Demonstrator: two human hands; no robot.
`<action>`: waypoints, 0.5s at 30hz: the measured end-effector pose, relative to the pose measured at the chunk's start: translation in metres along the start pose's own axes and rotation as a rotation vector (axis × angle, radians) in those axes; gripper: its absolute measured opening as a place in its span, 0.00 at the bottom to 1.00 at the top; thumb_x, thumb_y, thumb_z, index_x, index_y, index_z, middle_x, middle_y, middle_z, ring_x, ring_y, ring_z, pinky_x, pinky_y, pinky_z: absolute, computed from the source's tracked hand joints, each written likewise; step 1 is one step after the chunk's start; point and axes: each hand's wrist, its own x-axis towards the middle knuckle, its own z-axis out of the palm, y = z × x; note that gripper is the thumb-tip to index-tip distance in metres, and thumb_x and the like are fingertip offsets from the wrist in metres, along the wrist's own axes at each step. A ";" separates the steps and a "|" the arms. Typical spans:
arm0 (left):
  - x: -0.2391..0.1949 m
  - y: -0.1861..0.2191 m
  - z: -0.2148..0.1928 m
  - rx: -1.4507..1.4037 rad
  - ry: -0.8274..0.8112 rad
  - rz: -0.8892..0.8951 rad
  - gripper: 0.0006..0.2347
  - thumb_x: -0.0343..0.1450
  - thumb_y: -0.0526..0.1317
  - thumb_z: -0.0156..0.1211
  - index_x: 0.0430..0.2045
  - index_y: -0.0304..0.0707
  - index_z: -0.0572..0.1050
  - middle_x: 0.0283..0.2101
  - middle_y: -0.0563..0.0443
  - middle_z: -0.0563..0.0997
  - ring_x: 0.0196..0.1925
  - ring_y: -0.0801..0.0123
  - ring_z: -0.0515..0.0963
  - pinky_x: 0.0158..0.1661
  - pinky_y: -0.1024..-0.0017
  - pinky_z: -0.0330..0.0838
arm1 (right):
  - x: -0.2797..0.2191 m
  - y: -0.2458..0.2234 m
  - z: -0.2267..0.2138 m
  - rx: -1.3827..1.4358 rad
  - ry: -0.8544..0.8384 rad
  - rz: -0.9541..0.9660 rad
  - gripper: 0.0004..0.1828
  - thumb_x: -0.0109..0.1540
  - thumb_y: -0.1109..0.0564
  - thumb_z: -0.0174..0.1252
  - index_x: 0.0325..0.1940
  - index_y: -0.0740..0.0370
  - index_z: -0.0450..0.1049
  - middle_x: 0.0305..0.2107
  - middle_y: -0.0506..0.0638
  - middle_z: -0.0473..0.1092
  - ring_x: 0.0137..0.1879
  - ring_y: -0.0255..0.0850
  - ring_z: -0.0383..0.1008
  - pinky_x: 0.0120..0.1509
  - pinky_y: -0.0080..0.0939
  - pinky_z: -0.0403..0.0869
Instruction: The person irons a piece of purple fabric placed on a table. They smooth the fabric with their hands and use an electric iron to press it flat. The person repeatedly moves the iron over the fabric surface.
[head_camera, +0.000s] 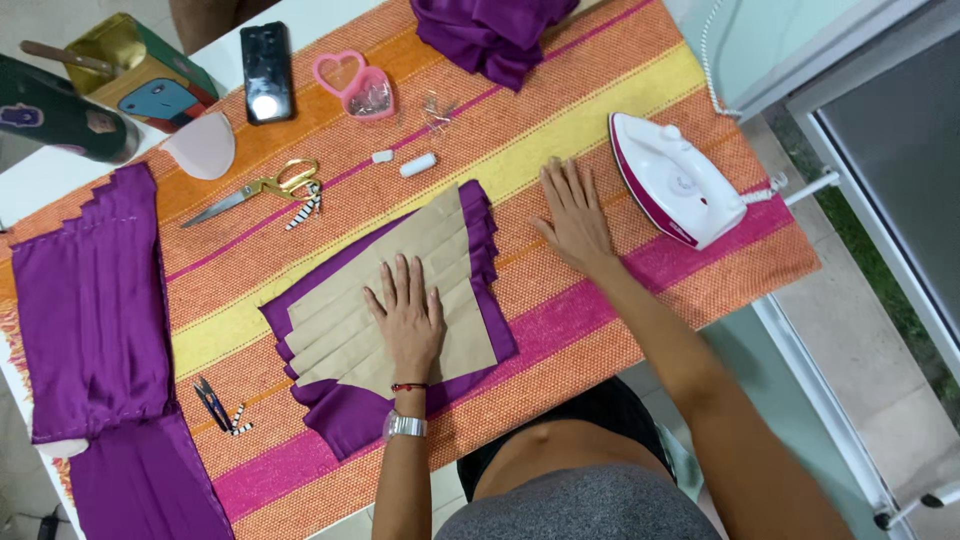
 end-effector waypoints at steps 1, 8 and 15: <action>0.003 0.000 -0.001 0.002 0.002 -0.008 0.27 0.83 0.55 0.37 0.81 0.55 0.56 0.85 0.51 0.55 0.86 0.51 0.48 0.78 0.34 0.35 | 0.004 -0.001 -0.001 0.003 -0.001 -0.008 0.45 0.77 0.30 0.39 0.88 0.63 0.48 0.84 0.63 0.44 0.89 0.62 0.34 0.88 0.67 0.32; 0.003 0.001 -0.001 -0.003 -0.005 -0.006 0.27 0.83 0.55 0.37 0.82 0.55 0.55 0.85 0.52 0.54 0.87 0.53 0.47 0.78 0.34 0.34 | 0.003 -0.003 -0.004 -0.002 -0.011 0.014 0.44 0.78 0.29 0.36 0.88 0.62 0.50 0.85 0.62 0.43 0.89 0.59 0.35 0.88 0.69 0.31; 0.000 0.001 0.000 -0.006 0.007 -0.006 0.27 0.83 0.54 0.37 0.81 0.55 0.56 0.85 0.51 0.55 0.86 0.53 0.48 0.78 0.35 0.33 | 0.001 -0.001 -0.001 -0.011 -0.014 0.001 0.44 0.78 0.30 0.37 0.88 0.61 0.50 0.84 0.62 0.43 0.89 0.59 0.35 0.88 0.71 0.33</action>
